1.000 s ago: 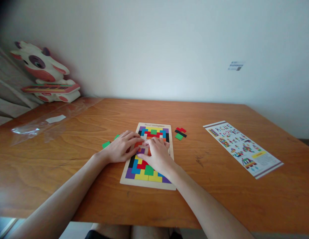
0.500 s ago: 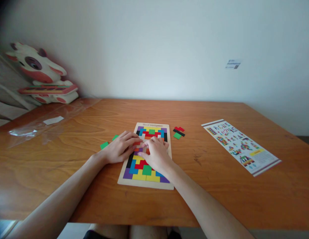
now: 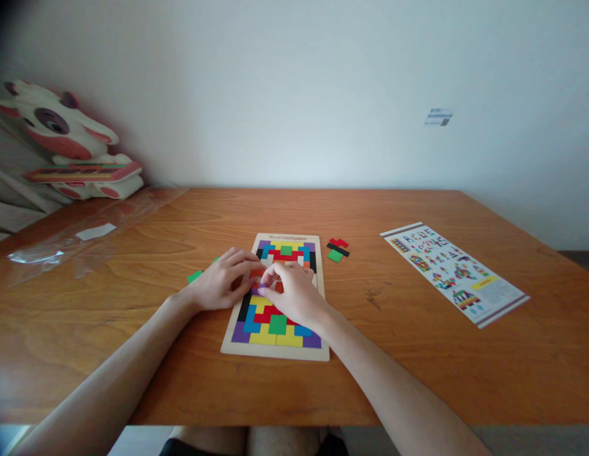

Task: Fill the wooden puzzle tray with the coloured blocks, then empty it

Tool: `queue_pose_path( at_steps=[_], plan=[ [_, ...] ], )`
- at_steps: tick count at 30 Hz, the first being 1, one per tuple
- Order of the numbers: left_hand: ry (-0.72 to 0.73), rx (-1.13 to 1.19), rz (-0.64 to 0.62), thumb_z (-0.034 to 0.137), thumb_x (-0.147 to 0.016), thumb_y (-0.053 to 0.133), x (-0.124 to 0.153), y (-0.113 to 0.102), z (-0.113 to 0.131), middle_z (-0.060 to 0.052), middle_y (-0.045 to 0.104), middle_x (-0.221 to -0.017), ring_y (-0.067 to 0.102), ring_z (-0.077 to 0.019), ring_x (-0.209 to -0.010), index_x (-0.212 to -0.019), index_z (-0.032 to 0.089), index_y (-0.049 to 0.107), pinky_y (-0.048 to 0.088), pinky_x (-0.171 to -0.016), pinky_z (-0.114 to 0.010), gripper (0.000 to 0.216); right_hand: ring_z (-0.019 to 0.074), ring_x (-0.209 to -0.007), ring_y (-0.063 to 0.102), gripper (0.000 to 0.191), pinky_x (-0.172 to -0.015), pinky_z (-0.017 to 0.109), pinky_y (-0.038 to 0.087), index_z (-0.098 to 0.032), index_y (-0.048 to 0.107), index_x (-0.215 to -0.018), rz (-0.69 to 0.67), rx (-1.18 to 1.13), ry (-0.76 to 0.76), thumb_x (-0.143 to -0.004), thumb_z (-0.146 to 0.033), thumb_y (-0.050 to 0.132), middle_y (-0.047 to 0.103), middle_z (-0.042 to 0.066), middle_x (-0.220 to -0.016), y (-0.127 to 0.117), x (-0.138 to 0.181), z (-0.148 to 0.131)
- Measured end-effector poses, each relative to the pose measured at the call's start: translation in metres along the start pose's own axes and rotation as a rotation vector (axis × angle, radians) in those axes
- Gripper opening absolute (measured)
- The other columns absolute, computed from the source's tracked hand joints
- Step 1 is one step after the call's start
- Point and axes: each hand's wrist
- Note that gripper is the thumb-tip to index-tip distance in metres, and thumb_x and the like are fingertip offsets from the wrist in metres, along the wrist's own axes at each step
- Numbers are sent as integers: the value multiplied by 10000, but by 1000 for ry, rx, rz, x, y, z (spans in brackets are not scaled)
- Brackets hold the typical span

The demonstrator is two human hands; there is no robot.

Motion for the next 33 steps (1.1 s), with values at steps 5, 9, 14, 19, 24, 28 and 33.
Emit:
queue_pose_path(
  at_steps=[5, 9, 14, 19, 24, 28, 33],
  plan=[
    [21, 89, 85, 266, -975, 488, -1, -8, 3, -102, 694, -1011, 614, -213, -939, -992, 177, 697, 492, -877, -376, 228, 183, -931, 671, 132, -889, 376, 523, -227, 601, -890, 150, -206, -32, -835, -269, 714, 716, 35, -961, 0, -2, 1],
    [57, 131, 89, 274, -967, 527, -2, -7, 8, -96, 693, -945, 610, -198, -874, -922, 169, 689, 494, -821, -342, 198, 186, -929, 666, 146, -884, 368, 522, -223, 597, -889, 217, -249, -48, -846, -319, 698, 706, 42, -956, -4, -4, 1],
    [12, 119, 120, 236, -983, 466, 1, -8, 6, -83, 671, -832, 607, -196, -807, -937, 157, 644, 498, -742, -313, 199, 195, -871, 643, 211, -825, 370, 504, -210, 634, -915, 185, -41, -34, -822, -366, 742, 680, 58, -958, -9, 0, 2],
    [-4, 113, 45, 259, -995, 429, 5, -13, 4, -50, 615, -724, 572, -163, -665, -894, 162, 631, 462, -635, -278, 246, 225, -868, 637, 287, -858, 435, 429, -225, 692, -853, 12, 246, -3, -744, -458, 820, 666, 29, -867, 1, 11, 0],
    [11, 74, -20, 268, -993, 429, 6, -11, 3, -37, 609, -678, 569, -159, -630, -867, 171, 641, 433, -605, -278, 265, 250, -890, 630, 304, -813, 433, 396, -234, 709, -844, -3, 352, 17, -748, -506, 804, 685, 42, -874, 9, 13, 1],
    [10, 52, 0, 282, -990, 438, 6, -11, 1, -29, 589, -617, 547, -154, -579, -801, 175, 632, 411, -566, -279, 291, 240, -855, 633, 268, -804, 427, 395, -252, 731, -815, -27, 333, 70, -703, -461, 856, 687, 25, -816, 9, 11, -1],
    [0, 45, -1, 291, -985, 443, 7, -12, 0, -19, 585, -594, 536, -145, -551, -786, 183, 639, 405, -554, -274, 300, 249, -840, 627, 312, -789, 428, 399, -247, 743, -823, -24, 332, 44, -698, -516, 840, 686, 41, -804, 9, 12, -4]
  ],
)
Point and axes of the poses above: each hand's wrist, its own x-axis away from the middle knuckle, its own y-axis out of the palm, z = x × y
